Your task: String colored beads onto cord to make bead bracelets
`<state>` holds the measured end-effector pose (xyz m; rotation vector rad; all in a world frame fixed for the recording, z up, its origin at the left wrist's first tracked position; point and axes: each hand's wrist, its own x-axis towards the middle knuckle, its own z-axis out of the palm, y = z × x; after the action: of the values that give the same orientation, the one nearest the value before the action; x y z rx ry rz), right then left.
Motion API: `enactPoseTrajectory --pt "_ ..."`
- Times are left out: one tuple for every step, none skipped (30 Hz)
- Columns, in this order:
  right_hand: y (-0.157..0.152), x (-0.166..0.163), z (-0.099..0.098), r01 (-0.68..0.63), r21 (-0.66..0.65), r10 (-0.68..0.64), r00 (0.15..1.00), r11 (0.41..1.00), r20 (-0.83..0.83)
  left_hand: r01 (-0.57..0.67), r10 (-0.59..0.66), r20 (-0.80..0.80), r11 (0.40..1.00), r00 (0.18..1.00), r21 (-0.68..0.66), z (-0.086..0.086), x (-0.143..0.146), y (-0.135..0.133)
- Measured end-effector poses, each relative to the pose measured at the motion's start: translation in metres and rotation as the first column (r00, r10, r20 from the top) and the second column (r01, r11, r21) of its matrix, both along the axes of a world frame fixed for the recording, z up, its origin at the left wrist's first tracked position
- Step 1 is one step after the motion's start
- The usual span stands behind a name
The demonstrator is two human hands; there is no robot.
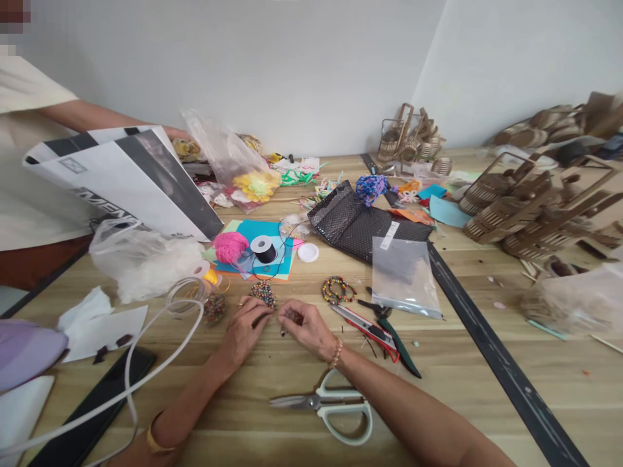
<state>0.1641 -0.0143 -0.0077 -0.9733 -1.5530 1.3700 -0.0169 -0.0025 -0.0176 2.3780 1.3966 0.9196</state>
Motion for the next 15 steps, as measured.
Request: enactPoseTrajectory --pt "0.000 0.000 0.000 0.001 -0.001 -0.001 1.000 1.000 0.003 -0.002 0.002 0.045 1.000 0.999 0.010 0.001 0.000 0.000" --pt "0.000 0.000 0.000 0.003 0.002 -0.003 1.000 1.000 0.009 -0.006 0.004 0.103 1.000 0.995 0.014 0.002 0.001 -0.001" --pt "0.000 0.000 0.000 0.008 0.007 -0.008 1.000 1.000 0.016 -0.008 0.007 0.171 1.000 0.985 0.006 0.004 0.001 -0.001" --pt "0.000 0.000 -0.001 0.011 0.013 -0.012 1.000 1.000 0.022 -0.010 0.015 0.243 1.000 0.970 -0.022 0.006 0.002 -0.002" --pt "0.000 0.000 -0.001 0.013 0.020 -0.013 1.000 1.000 0.025 -0.012 0.035 0.314 0.997 0.949 -0.075 0.009 0.002 -0.003" --pt "0.000 0.000 -0.001 0.013 0.027 -0.014 1.000 1.000 0.028 -0.012 0.071 0.379 0.988 0.923 -0.156 0.011 0.002 -0.004" --pt "0.000 0.000 -0.001 0.013 0.035 -0.014 0.999 0.999 0.031 -0.008 0.124 0.436 0.966 0.891 -0.259 0.013 0.002 -0.004" --pt "-0.001 0.000 -0.002 0.014 0.048 -0.016 0.999 0.999 0.039 0.002 0.192 0.483 0.928 0.854 -0.373 0.014 0.001 -0.005" --pt "-0.001 0.001 -0.002 0.017 0.065 -0.020 0.998 0.998 0.052 0.019 0.268 0.520 0.877 0.811 -0.481 0.014 0.001 -0.006" --pt "-0.001 0.001 -0.002 0.022 0.090 -0.029 0.997 0.996 0.073 0.046 0.339 0.549 0.820 0.764 -0.571 0.014 0.000 -0.006" --pt "-0.002 0.001 -0.002 0.028 0.117 -0.039 0.995 0.993 0.095 0.083 0.399 0.573 0.766 0.716 -0.638 0.013 0.000 -0.007" --pt "-0.002 0.001 -0.001 0.033 0.147 -0.050 0.992 0.989 0.116 0.125 0.442 0.594 0.723 0.672 -0.680 0.011 -0.001 -0.007" --pt "-0.003 0.002 -0.001 0.036 0.177 -0.060 0.989 0.984 0.133 0.164 0.470 0.613 0.693 0.635 -0.702 0.009 -0.001 -0.008" --pt "-0.003 0.002 0.000 0.038 0.206 -0.069 0.987 0.978 0.145 0.198 0.486 0.631 0.676 0.605 -0.710 0.007 -0.001 -0.008" --pt "-0.003 0.002 0.000 0.039 0.233 -0.077 0.985 0.972 0.153 0.223 0.493 0.645 0.667 0.584 -0.711 0.006 -0.001 -0.008"
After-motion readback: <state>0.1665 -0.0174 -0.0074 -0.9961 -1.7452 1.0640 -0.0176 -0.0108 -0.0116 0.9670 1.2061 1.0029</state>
